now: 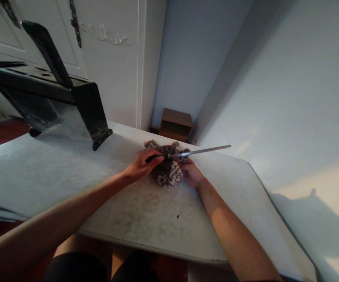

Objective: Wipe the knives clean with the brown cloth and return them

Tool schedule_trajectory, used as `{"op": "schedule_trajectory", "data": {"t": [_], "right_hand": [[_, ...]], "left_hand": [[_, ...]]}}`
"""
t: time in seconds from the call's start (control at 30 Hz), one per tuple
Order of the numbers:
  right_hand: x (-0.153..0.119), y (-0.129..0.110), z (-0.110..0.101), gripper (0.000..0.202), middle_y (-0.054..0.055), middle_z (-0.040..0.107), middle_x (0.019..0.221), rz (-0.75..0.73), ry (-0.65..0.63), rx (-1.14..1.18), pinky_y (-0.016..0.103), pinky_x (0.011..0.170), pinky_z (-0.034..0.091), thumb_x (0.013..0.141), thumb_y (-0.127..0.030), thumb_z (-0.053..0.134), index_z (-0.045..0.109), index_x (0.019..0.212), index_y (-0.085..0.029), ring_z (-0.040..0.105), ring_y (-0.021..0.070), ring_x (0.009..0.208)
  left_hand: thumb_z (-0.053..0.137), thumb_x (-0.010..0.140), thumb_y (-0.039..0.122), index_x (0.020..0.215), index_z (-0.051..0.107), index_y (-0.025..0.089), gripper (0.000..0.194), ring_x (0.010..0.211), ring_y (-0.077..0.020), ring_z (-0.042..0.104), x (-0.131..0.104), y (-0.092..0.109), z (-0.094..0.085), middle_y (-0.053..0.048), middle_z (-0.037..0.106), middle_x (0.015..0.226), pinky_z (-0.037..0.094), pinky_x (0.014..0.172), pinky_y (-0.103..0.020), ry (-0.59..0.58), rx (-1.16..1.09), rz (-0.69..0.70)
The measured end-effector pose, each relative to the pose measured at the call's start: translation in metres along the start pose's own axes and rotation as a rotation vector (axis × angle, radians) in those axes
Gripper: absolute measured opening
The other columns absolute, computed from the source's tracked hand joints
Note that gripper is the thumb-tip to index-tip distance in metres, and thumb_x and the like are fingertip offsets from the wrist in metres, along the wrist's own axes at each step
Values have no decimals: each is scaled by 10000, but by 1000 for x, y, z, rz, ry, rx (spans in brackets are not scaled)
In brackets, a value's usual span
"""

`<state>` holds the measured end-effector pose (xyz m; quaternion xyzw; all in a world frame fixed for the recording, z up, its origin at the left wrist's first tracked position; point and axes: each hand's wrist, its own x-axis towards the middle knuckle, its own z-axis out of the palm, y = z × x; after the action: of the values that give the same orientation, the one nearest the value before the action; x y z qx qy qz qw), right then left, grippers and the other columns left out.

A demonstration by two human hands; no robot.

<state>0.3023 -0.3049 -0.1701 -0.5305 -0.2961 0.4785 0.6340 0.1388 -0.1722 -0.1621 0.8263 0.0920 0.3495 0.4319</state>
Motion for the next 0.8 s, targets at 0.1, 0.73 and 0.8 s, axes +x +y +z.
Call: {"op": "schedule_trajectory", "data": {"t": [0.1, 0.73, 0.8], "right_hand": [[2, 3, 1, 384, 53, 734, 879, 12, 60, 63, 349, 834, 548, 537, -274, 863, 717, 880, -181, 684, 213, 808], [-6, 0, 16, 436, 65, 726, 961, -15, -20, 88, 413, 822, 566, 526, -242, 848, 695, 935, -234, 671, 274, 962], [-4, 1, 14, 431, 66, 728, 936, -12, -24, 78, 413, 823, 566, 530, -257, 857, 699, 931, -224, 674, 276, 953]], "left_hand": [[531, 880, 425, 801, 657, 136, 324, 718, -123, 571, 0, 2, -2, -21, 640, 746, 409, 645, -231, 4, -93, -61], [733, 676, 562, 626, 499, 145, 481, 276, -16, 304, 1, 7, -5, 18, 534, 510, 90, 284, -189, -368, -738, -646], [731, 678, 563, 620, 502, 144, 482, 275, -19, 309, 2, 6, -5, 14, 543, 509, 86, 283, -192, -347, -711, -652]]}}
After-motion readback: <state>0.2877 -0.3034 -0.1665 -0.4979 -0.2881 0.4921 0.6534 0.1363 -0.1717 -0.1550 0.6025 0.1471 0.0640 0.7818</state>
